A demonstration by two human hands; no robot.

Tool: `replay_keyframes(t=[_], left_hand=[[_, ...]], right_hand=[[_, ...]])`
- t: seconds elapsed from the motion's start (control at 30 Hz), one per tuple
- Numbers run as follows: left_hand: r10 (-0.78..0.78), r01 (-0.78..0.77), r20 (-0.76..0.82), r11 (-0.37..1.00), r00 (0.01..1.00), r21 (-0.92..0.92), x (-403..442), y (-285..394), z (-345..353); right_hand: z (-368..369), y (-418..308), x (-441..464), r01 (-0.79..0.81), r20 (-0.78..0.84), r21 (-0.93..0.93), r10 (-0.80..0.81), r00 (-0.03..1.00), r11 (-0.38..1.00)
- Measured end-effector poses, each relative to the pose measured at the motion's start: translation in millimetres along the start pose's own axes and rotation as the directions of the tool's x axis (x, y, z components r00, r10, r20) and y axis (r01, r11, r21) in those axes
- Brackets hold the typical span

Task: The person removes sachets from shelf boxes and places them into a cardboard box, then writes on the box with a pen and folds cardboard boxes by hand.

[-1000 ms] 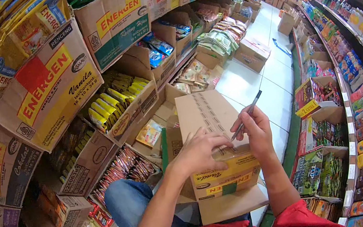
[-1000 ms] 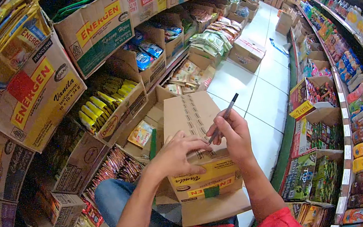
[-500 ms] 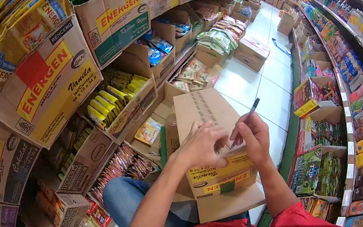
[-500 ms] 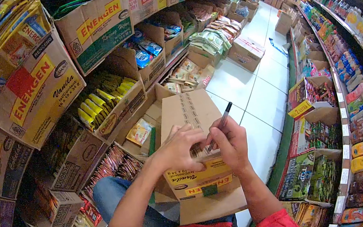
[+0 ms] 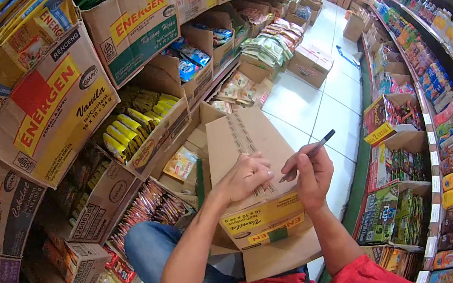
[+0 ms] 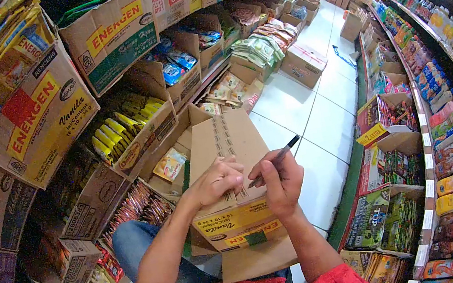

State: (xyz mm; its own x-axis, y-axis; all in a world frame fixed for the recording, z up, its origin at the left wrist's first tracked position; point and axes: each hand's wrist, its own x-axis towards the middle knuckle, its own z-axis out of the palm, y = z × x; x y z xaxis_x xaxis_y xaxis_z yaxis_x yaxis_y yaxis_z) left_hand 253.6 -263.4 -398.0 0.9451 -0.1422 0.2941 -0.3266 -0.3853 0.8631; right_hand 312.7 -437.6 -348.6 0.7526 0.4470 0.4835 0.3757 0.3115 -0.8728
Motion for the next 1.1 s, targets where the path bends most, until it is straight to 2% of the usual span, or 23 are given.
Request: replay_keyframes(t=[0.07, 0.2, 0.27, 0.3, 0.37, 0.43, 0.5, 0.53, 0.57, 0.63, 0.77, 0.83, 0.87, 0.93, 1.07, 1.1], left_hand=[[0.035, -0.036, -0.031, 0.999, 0.999, -0.028, 0.8, 0.7, 1.8], [-0.033, 0.028, -0.112, 0.999, 0.993, -0.043, 4.7, 4.9, 6.7], [-0.044, 0.039, -0.122, 0.998, 0.992, -0.041, 6.7, 5.5, 7.3], [-0.044, 0.038, -0.127, 0.998, 0.991, -0.044, 7.7, 5.1, 8.3], [-0.047, 0.041, -0.143, 0.998, 0.989, -0.041, 8.8, 3.6, 9.9], [0.000, -0.005, -0.192, 1.000, 0.981, -0.029, 8.6, -0.2, 11.9], [-0.054, 0.043, -0.171, 0.997, 0.984, -0.071, 10.0, -3.2, 12.0], [-0.100, 0.085, -0.136, 0.990, 0.986, -0.115, 10.5, -3.7, 12.7], [-0.102, 0.086, -0.140, 0.990, 0.985, -0.116, 10.4, -3.9, 13.8], [-0.086, 0.059, -0.158, 0.984, 0.984, -0.167, 10.9, -3.6, 14.2], [-0.060, 0.042, -0.133, 0.990, 0.989, -0.137, 11.7, -4.1, 11.7], [-0.022, 0.008, -0.163, 0.996, 0.986, -0.089, 10.4, -4.0, 12.6], [-0.024, 0.010, -0.163, 0.996, 0.986, -0.088, 10.4, -4.1, 12.6], [-0.099, 0.078, -0.127, 0.983, 0.987, -0.166, 11.0, -5.8, 12.6], [-0.008, -0.013, -0.160, 0.992, 0.987, -0.127, 13.8, -5.4, 11.4], [-0.009, -0.011, -0.150, 0.991, 0.989, -0.132, 13.7, -4.9, 10.2]], right_hand=[[2.3, -3.3, 1.0, 0.015, 0.041, -0.067, -0.012, 0.999, 0.998], [-3.0, -4.7, -1.7, -0.008, 0.115, -0.087, 0.018, 0.993, 0.996], [-6.2, -1.3, -3.9, 0.135, 0.364, -0.058, -0.106, 0.926, 0.989], [-9.7, 1.3, -4.9, 0.132, 0.367, -0.054, -0.103, 0.925, 0.990], [-16.3, 7.2, -3.8, 0.262, 0.585, -0.081, -0.166, 0.793, 0.962], [-14.0, 8.8, -2.8, 0.267, 0.619, -0.033, -0.190, 0.762, 0.963], [-10.1, 6.1, -3.5, 0.274, 0.616, -0.046, -0.189, 0.765, 0.961], [-6.6, 3.6, 0.2, 0.353, 0.676, -0.030, -0.241, 0.696, 0.935], [-6.1, 2.6, 0.9, 0.352, 0.679, -0.029, -0.240, 0.693, 0.935], [-6.6, 1.5, 2.7, 0.451, 0.727, -0.044, -0.281, 0.627, 0.892], [-7.9, 3.3, 1.6, 0.516, 0.774, -0.062, -0.285, 0.566, 0.854], [-5.3, 2.7, 2.1, 0.614, 0.807, -0.019, -0.350, 0.475, 0.789], [-4.4, 0.8, 4.3, 0.613, 0.807, -0.017, -0.351, 0.475, 0.790], [-2.6, -4.8, 9.1, 0.736, 0.885, 0.010, -0.348, 0.308, 0.677], [-3.5, -5.3, 8.5, 0.729, 0.884, 0.004, -0.344, 0.317, 0.684], [-6.0, 1.0, 4.9, 0.714, 0.854, -0.031, -0.353, 0.382, 0.699]])
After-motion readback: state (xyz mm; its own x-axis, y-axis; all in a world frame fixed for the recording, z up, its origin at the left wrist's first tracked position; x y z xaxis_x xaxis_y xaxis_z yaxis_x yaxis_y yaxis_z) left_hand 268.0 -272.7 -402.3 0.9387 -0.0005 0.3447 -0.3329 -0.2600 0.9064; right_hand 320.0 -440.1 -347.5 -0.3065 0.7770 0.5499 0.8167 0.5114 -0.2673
